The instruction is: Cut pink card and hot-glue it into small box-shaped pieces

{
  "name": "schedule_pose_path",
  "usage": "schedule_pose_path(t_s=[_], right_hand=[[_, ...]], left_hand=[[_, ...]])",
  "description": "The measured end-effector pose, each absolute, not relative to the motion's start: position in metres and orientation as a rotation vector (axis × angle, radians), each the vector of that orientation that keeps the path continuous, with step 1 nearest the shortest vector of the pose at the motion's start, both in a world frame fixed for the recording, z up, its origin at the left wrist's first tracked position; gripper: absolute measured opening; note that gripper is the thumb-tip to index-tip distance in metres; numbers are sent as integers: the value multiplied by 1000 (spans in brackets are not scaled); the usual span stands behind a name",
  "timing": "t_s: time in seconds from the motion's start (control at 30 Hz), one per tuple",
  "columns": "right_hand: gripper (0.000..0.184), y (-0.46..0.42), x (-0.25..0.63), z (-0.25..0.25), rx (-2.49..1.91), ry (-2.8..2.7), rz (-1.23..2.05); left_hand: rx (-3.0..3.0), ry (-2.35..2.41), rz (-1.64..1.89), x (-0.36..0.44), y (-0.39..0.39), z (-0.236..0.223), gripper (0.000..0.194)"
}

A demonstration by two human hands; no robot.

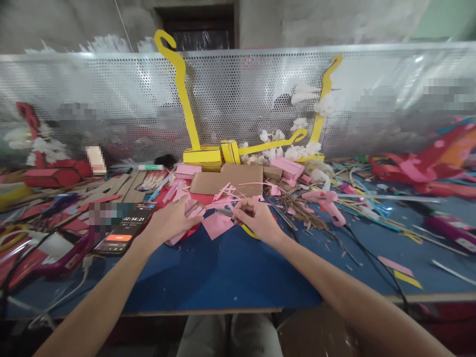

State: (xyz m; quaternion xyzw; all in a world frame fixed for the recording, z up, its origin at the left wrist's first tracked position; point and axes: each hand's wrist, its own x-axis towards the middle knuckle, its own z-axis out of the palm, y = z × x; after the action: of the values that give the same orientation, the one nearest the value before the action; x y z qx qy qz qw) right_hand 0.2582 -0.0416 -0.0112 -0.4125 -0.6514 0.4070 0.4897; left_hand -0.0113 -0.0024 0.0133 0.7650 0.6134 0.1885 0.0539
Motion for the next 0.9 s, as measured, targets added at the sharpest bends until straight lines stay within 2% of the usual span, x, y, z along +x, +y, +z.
schedule_pose_path(t_s=[0.23, 0.3, 0.47, 0.63, 0.9], right_hand=[[40, -45, 252, -12, -957, -1617, 1012], [39, -47, 251, -10, -935, -1621, 1007], [37, -55, 251, 0, -909, -1596, 946], [33, -61, 255, 5, -912, -1585, 828], [19, -69, 252, 7, -940, -1599, 669]], left_hand=[[2330, 1564, 673, 8, -14, 18, 33], [2319, 1481, 732, 14, -19, 23, 39], [2146, 1230, 1076, 23, -23, 23, 71], [2125, 975, 1123, 38, -32, 20, 52], [2143, 925, 1188, 57, -45, 20, 44]])
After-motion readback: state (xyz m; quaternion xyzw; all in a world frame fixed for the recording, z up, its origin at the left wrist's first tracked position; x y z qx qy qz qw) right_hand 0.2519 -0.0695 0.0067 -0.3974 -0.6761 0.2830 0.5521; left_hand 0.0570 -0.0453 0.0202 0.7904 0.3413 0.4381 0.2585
